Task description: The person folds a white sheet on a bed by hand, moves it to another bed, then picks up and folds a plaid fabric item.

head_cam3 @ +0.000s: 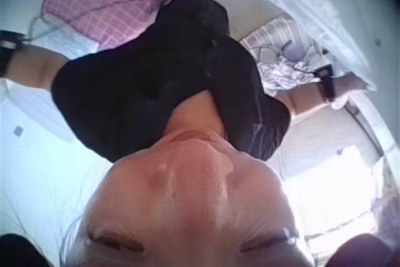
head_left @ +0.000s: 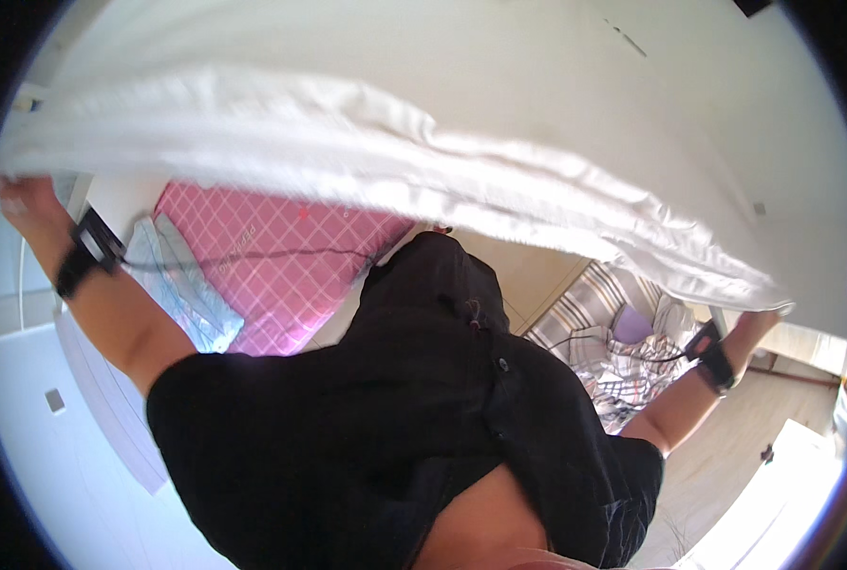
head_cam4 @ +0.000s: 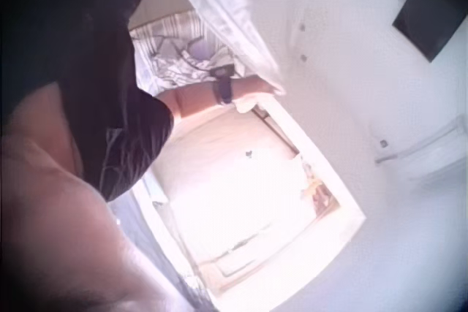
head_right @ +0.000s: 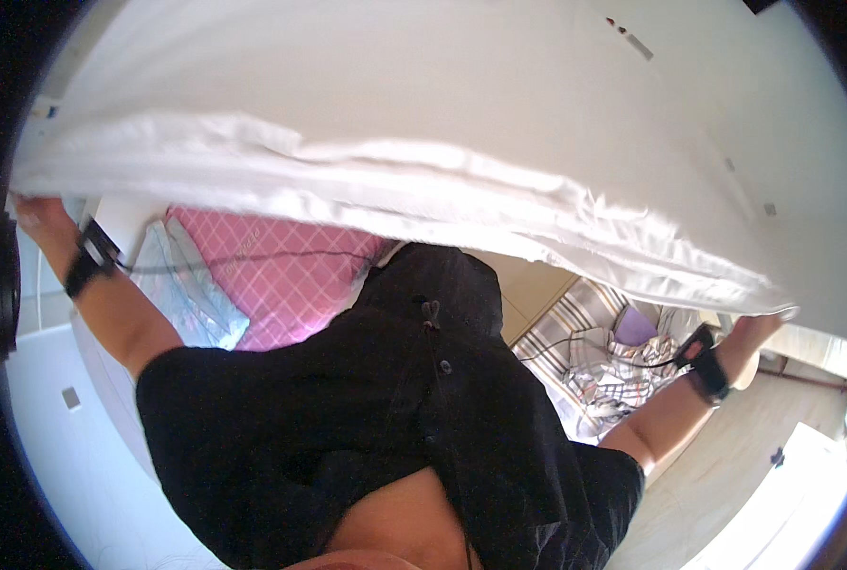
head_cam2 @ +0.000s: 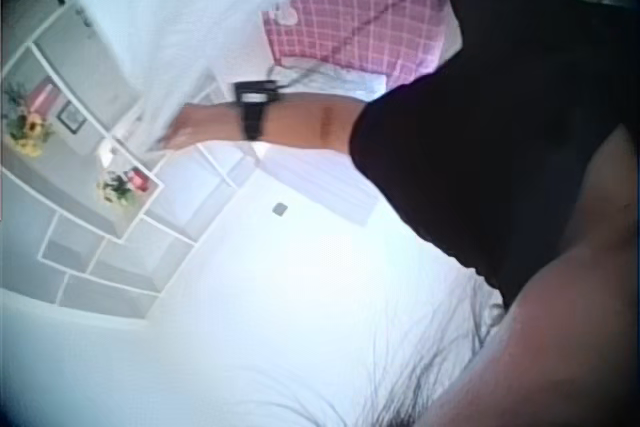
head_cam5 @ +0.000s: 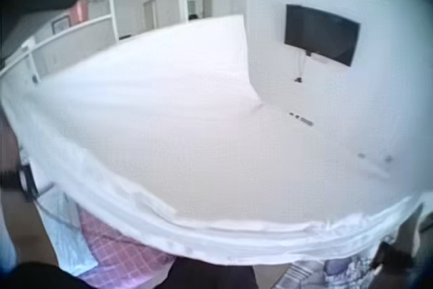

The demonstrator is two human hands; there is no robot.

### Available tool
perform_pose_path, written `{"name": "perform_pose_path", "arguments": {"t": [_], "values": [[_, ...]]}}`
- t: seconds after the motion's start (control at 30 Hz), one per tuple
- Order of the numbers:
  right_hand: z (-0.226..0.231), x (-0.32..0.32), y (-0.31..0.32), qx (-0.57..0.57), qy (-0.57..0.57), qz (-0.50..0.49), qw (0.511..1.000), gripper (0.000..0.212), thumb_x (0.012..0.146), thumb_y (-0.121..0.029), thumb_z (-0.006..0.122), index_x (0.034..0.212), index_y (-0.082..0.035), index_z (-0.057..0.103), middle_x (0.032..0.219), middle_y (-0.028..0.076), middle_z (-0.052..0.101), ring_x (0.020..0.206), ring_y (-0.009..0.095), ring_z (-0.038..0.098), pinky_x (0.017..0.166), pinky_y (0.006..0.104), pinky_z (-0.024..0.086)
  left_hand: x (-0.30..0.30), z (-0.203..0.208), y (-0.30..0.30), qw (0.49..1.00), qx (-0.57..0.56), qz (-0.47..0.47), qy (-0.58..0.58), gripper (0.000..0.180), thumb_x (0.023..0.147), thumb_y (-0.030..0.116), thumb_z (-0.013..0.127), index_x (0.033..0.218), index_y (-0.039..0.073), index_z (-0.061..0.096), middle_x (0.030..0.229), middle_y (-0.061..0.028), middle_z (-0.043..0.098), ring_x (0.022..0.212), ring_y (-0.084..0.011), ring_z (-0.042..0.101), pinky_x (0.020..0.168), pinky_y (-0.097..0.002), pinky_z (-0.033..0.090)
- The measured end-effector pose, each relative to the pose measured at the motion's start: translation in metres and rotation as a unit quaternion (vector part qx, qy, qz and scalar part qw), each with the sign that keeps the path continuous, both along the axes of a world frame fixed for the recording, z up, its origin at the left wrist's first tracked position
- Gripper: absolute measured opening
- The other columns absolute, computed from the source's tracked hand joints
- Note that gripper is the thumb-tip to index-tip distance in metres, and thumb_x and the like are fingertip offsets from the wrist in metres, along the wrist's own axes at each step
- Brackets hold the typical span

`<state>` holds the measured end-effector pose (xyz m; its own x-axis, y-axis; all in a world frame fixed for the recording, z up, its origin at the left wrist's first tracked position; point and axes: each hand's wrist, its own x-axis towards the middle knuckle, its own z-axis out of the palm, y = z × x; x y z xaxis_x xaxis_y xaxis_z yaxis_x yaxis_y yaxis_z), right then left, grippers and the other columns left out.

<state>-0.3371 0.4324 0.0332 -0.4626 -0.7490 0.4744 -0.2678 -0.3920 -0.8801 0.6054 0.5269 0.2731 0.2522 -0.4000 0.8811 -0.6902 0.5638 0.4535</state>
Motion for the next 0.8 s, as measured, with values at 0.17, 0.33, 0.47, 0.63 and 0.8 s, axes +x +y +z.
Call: {"name": "perform_pose_path", "arguments": {"t": [0.17, 0.33, 0.47, 0.63, 0.8], "values": [[-0.059, 0.049, 0.024, 0.241, 0.025, 0.013, 0.970, 0.034, 0.075, -0.012, 0.056, 0.104, 0.001, 0.047, 0.093, 0.008, 0.053, 0.083, 0.015, 0.051, 0.070, 0.0264, 0.045, 0.081, -0.194, 0.235, 0.938, 0.121, -0.085, 0.313, 0.040, 0.079, 0.028, 0.055, 0.108, 0.002, 0.047, 0.102, -0.0086, 0.053, 0.095, -0.0195, 0.051, 0.083, -0.0336, 0.042], [-0.073, 0.078, -0.015, 0.325, 0.265, 0.024, 0.908, 0.018, 0.070, -0.005, 0.049, 0.085, 0.002, 0.055, 0.072, 0.004, 0.053, 0.065, 0.012, 0.048, 0.061, 0.0262, 0.042, -0.024, -0.334, 0.218, 0.776, 0.280, 0.240, 0.511, 0.032, 0.083, 0.031, 0.047, 0.098, 0.003, 0.054, 0.075, -0.0037, 0.055, 0.063, -0.0147, 0.051, 0.056, -0.0265, 0.042], [-0.069, 0.175, -0.115, 0.368, 0.339, 0.063, 0.863, 0.027, 0.066, -0.001, 0.046, 0.091, 0.004, 0.053, 0.075, 0.011, 0.056, 0.066, 0.016, 0.051, 0.060, 0.0277, 0.042, -0.010, -0.391, 0.188, 0.772, 0.479, 0.272, 0.316, 0.022, 0.082, 0.025, 0.047, 0.079, 0.004, 0.052, 0.060, -0.0024, 0.049, 0.053, -0.0101, 0.046, 0.046, -0.0232, 0.037], [-0.080, 0.279, -0.269, 0.383, 0.253, 0.125, 0.880, 0.026, 0.069, -0.002, 0.045, 0.093, 0.005, 0.053, 0.079, 0.011, 0.059, 0.065, 0.018, 0.053, 0.058, 0.0293, 0.043, 0.044, -0.407, 0.089, 0.717, 0.228, 0.176, 0.635, 0.014, 0.079, 0.015, 0.048, 0.087, 0.004, 0.050, 0.078, -0.0053, 0.053, 0.066, -0.0142, 0.053, 0.054, -0.0260, 0.045], [0.009, 0.298, -0.464, 0.018, 0.742, 0.041, 0.669, 0.019, 0.077, -0.012, 0.048, 0.092, -0.002, 0.053, 0.085, 0.010, 0.054, 0.079, 0.021, 0.050, 0.070, 0.0349, 0.041, 0.165, -0.319, -0.040, 0.830, 0.066, 0.064, 0.550, 0.020, 0.082, 0.016, 0.048, 0.097, 0.003, 0.049, 0.095, -0.0092, 0.055, 0.083, -0.0219, 0.054, 0.070, -0.0337, 0.047]]}}
